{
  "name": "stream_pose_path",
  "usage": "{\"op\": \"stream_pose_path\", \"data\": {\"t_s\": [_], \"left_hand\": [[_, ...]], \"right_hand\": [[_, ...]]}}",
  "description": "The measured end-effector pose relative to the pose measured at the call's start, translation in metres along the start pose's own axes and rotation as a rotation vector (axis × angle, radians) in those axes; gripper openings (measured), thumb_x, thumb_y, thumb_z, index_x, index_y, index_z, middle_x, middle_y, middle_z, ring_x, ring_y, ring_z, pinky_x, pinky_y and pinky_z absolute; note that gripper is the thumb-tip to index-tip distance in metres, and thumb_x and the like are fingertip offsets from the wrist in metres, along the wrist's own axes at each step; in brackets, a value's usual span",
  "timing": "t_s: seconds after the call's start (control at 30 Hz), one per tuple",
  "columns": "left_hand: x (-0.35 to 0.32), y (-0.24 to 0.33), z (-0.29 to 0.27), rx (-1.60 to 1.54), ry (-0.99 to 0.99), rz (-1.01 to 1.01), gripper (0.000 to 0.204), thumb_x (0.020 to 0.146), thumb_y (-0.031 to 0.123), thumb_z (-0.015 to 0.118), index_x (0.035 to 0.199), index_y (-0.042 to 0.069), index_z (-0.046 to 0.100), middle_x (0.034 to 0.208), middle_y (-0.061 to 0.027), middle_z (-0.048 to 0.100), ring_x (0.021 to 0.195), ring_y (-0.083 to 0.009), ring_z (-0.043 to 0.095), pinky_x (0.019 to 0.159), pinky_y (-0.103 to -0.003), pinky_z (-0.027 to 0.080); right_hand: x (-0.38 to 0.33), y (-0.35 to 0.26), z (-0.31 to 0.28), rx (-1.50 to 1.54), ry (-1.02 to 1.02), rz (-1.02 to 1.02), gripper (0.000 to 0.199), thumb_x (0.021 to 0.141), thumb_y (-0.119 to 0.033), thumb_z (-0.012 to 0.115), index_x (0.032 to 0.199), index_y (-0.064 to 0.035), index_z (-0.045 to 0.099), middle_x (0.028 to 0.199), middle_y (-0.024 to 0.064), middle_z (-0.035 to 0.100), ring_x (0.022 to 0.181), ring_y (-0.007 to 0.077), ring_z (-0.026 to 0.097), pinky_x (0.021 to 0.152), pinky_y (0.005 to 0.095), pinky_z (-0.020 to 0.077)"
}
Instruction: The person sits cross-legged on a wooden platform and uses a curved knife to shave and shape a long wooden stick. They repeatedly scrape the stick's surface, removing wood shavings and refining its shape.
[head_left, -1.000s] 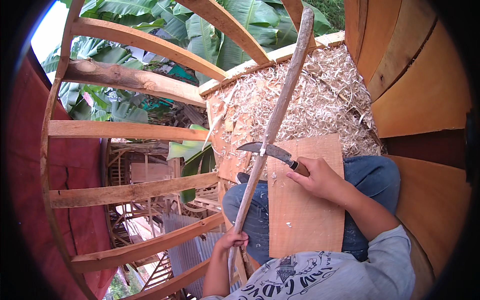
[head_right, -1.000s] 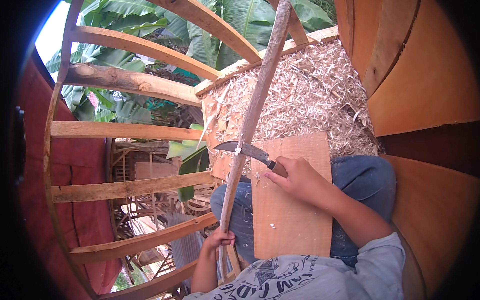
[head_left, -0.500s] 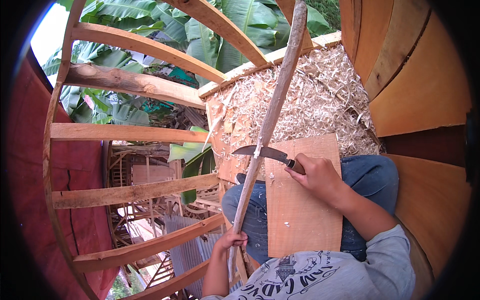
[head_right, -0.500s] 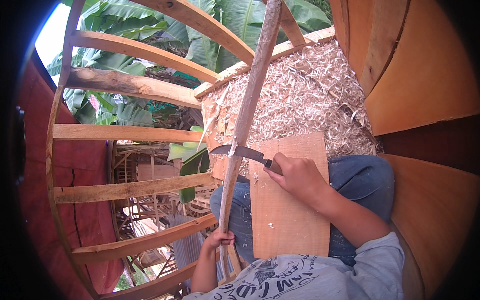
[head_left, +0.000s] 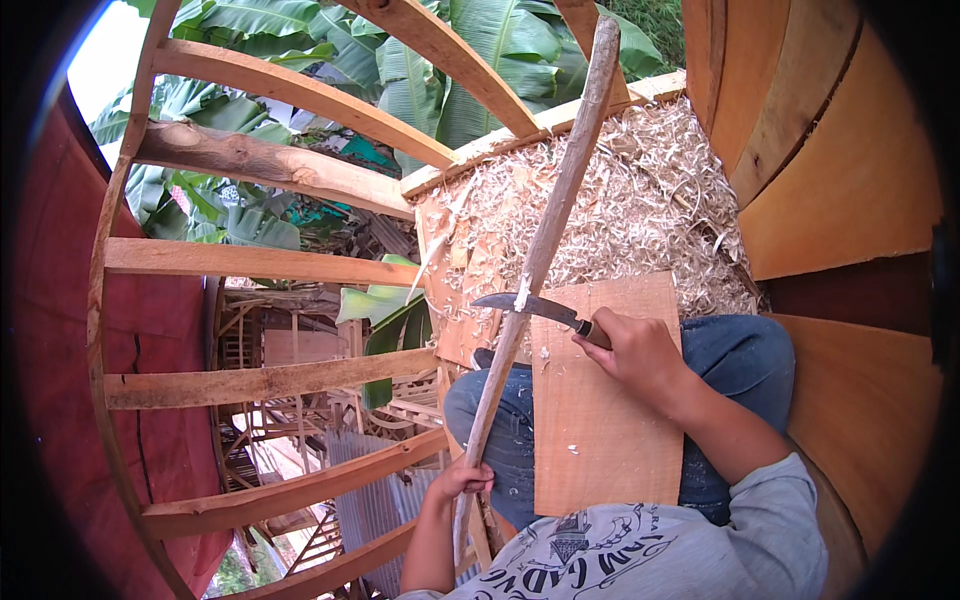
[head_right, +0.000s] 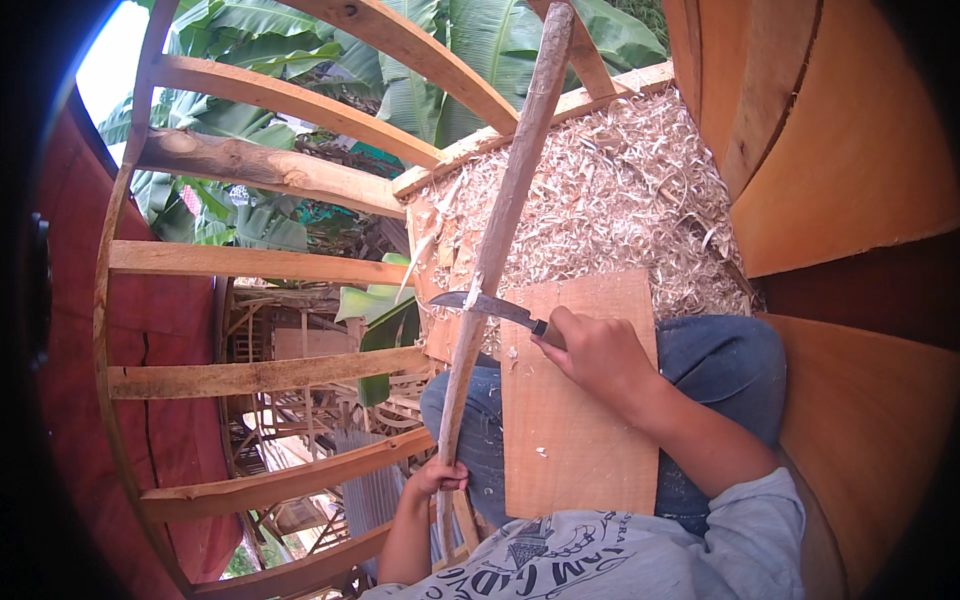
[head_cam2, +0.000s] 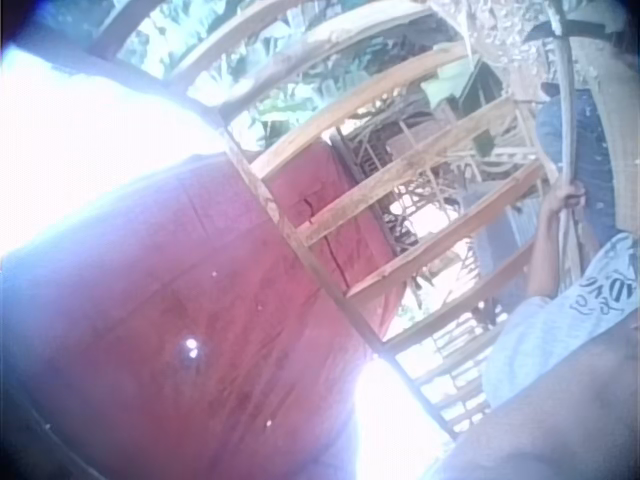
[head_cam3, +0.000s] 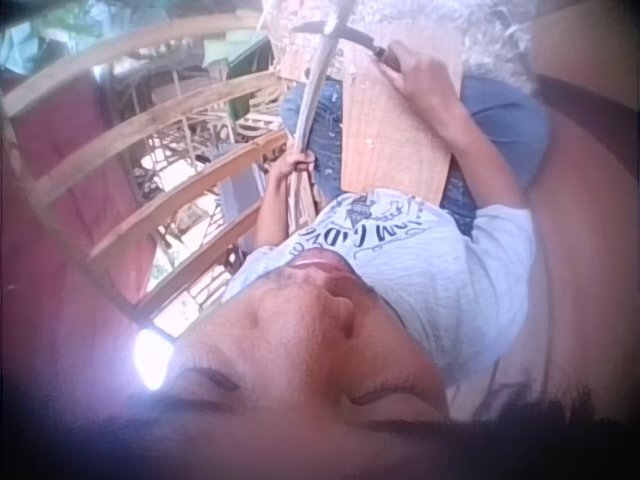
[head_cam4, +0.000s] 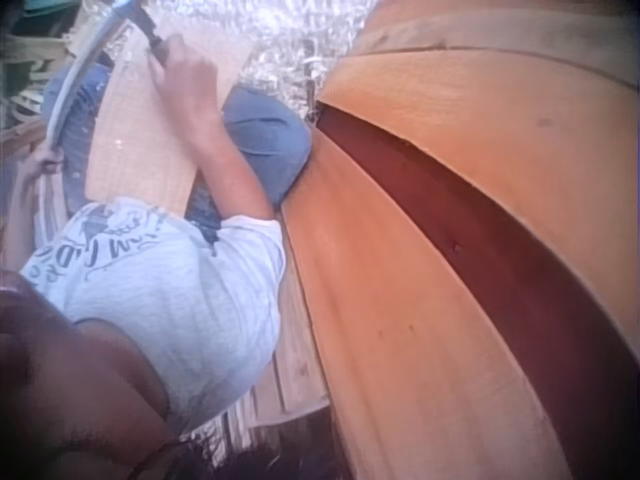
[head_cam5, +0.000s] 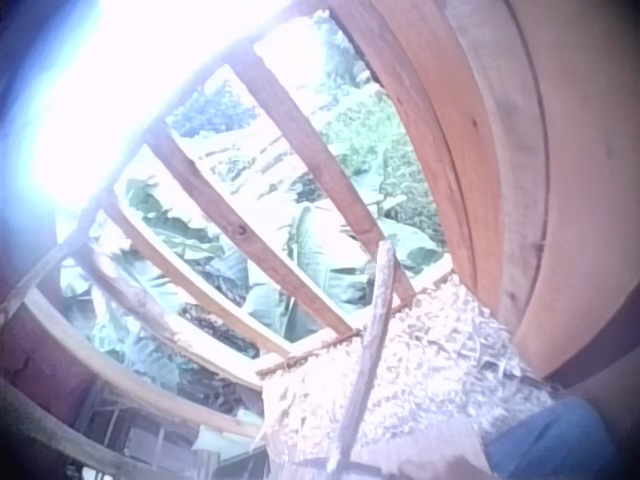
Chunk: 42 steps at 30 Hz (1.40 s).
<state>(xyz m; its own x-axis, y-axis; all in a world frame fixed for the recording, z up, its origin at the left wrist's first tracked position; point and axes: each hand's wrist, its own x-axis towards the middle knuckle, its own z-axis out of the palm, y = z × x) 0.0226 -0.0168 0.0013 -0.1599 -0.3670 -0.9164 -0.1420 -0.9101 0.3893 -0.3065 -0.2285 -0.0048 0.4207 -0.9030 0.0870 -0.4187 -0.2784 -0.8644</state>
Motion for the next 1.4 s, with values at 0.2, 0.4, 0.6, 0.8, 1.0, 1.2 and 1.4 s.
{"op": "stream_pose_path", "data": {"t_s": [0.2, 0.4, 0.6, 0.8, 1.0, 1.2, 1.4], "left_hand": [[-0.001, 0.002, 0.002, -0.032, 0.008, -0.025, 0.030, 0.074, 0.026, 0.065, 0.068, -0.003, 0.062, 0.044, 0.0021, 0.041, 0.036, -0.0063, 0.032, 0.039, -0.023, 0.020], [-0.001, 0.005, 0.003, -0.019, 0.005, -0.022, 0.031, 0.074, 0.027, 0.065, 0.068, -0.003, 0.062, 0.044, 0.0021, 0.041, 0.036, -0.0064, 0.032, 0.039, -0.023, 0.019], [-0.001, 0.008, 0.003, -0.031, -0.023, -0.015, 0.033, 0.075, 0.029, 0.064, 0.067, -0.003, 0.062, 0.043, 0.0032, 0.039, 0.036, -0.0062, 0.031, 0.039, -0.023, 0.018], [-0.003, 0.009, 0.005, -0.029, -0.011, -0.023, 0.033, 0.076, 0.029, 0.063, 0.067, -0.003, 0.062, 0.043, 0.0032, 0.038, 0.036, -0.0060, 0.031, 0.039, -0.023, 0.018], [-0.005, 0.013, 0.009, 0.004, 0.004, -0.012, 0.031, 0.073, 0.027, 0.062, 0.066, -0.004, 0.062, 0.043, 0.0022, 0.037, 0.037, -0.0068, 0.030, 0.039, -0.024, 0.017], [-0.001, 0.003, 0.000, -0.043, -0.043, -0.015, 0.031, 0.076, 0.026, 0.064, 0.067, -0.003, 0.061, 0.043, 0.0023, 0.039, 0.035, -0.0063, 0.031, 0.038, -0.024, 0.019], [-0.001, 0.005, 0.000, -0.064, -0.059, -0.005, 0.035, 0.076, 0.030, 0.064, 0.067, -0.004, 0.061, 0.043, 0.0035, 0.037, 0.035, -0.0065, 0.029, 0.039, -0.024, 0.018]], "right_hand": [[0.001, -0.006, -0.003, 0.164, -0.531, 0.097, 0.044, 0.086, -0.042, 0.060, 0.087, 0.0021, 0.062, 0.069, 0.0231, 0.062, 0.070, 0.0401, 0.062, 0.065, 0.0453, 0.0485], [-0.002, -0.006, -0.002, 0.305, -0.364, 0.132, 0.041, 0.085, -0.037, 0.064, 0.078, 0.0025, 0.060, 0.060, 0.0190, 0.057, 0.054, 0.0338, 0.055, 0.054, 0.0401, 0.0429], [0.005, 0.000, -0.007, 0.345, -0.256, 0.189, 0.038, 0.085, -0.035, 0.065, 0.076, 0.0018, 0.059, 0.057, 0.0182, 0.054, 0.050, 0.0298, 0.051, 0.052, 0.0385, 0.0414], [0.000, -0.006, -0.007, 0.258, -0.473, 0.084, 0.042, 0.083, -0.040, 0.065, 0.087, 0.0023, 0.066, 0.065, 0.0221, 0.059, 0.059, 0.0363, 0.059, 0.058, 0.0403, 0.0461], [-0.001, -0.004, -0.003, 0.262, -0.476, 0.069, 0.047, 0.083, -0.043, 0.064, 0.086, 0.0039, 0.067, 0.072, 0.0257, 0.062, 0.068, 0.0386, 0.062, 0.066, 0.0422, 0.0490], [0.001, -0.007, -0.008, 0.255, -0.441, 0.062, 0.045, 0.085, -0.041, 0.062, 0.086, 0.0044, 0.066, 0.069, 0.0221, 0.062, 0.065, 0.0375, 0.061, 0.063, 0.0406, 0.0480], [0.008, -0.003, -0.006, 0.437, -0.208, 0.211, 0.037, 0.087, -0.026, 0.064, 0.066, 0.0009, 0.052, 0.052, 0.0037, 0.038, 0.052, 0.0104, 0.034, 0.048, 0.0319, 0.0322]]}}
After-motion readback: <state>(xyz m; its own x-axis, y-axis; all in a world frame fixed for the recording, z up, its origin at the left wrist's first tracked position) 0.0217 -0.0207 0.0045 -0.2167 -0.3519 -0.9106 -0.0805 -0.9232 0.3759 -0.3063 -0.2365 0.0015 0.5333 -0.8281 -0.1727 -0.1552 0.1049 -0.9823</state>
